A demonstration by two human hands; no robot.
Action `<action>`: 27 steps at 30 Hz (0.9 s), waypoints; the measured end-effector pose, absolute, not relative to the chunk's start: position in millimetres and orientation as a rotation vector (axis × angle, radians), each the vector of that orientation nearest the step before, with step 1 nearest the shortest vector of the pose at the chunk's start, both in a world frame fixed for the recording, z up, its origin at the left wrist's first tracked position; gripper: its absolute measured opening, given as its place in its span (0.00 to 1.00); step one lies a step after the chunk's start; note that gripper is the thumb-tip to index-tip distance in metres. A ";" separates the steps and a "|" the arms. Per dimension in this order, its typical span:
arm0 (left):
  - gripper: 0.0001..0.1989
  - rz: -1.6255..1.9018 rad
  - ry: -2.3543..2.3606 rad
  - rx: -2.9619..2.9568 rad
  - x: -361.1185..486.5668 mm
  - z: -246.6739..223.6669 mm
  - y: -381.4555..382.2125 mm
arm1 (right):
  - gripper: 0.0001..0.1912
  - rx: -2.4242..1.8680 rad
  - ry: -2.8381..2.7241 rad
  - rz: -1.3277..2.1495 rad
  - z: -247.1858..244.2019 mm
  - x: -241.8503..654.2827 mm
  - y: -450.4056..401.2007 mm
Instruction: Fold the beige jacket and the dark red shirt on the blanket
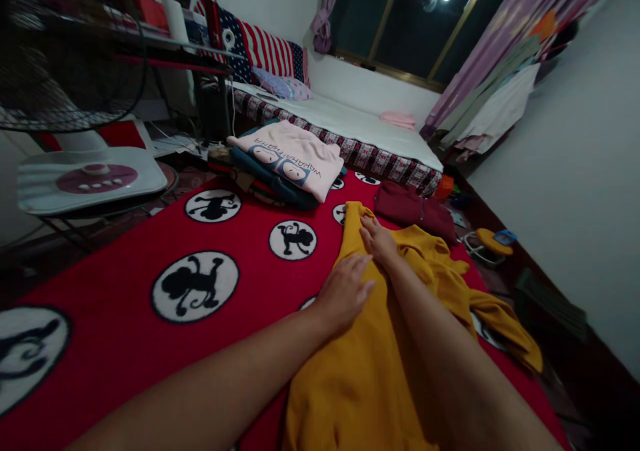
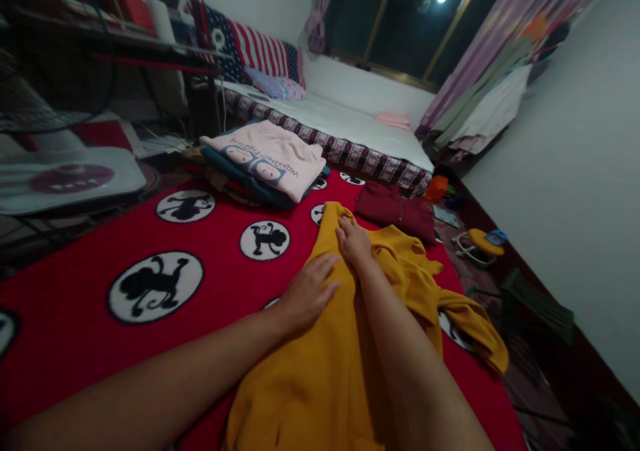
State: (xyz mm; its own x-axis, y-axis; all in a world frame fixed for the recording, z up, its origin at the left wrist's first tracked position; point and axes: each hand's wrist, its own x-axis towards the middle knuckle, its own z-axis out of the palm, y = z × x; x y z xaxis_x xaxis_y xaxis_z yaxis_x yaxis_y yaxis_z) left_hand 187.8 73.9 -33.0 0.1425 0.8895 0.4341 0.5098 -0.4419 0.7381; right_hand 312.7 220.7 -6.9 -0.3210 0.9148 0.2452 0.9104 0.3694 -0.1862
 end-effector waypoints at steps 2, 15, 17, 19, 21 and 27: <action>0.18 1.426 1.275 1.660 181.6 -35.9 84.4 | 0.24 -1.670 -2.382 0.079 -12.1 315.3 219.6; 0.14 1.597 1.036 1.104 172.7 -40.7 98.5 | 0.08 -0.980 -2.358 0.350 26.4 333.3 47.0; 0.14 1.610 1.030 1.093 172.3 -40.5 98.5 | 0.10 -0.865 -2.515 0.464 36.0 335.4 8.6; 0.14 1.616 1.029 1.080 171.9 -41.2 98.8 | 0.15 -0.808 -2.703 0.555 44.1 338.9 -20.0; 0.14 1.616 1.052 1.110 171.5 -42.8 99.3 | 0.22 -0.816 -2.856 0.641 51.0 343.1 -38.6; 0.14 1.616 1.146 1.290 169.0 -50.1 99.3 | 0.31 -0.837 -2.967 0.764 60.2 340.8 -66.1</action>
State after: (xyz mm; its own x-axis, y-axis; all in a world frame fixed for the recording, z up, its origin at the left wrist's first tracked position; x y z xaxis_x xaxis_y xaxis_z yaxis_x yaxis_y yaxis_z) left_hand 169.0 99.3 -50.1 -0.2026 0.9327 0.2984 -0.0268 -0.3099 0.9504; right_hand 340.8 -66.1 60.2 -0.8606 0.4840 -0.1586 0.5003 0.7454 -0.4405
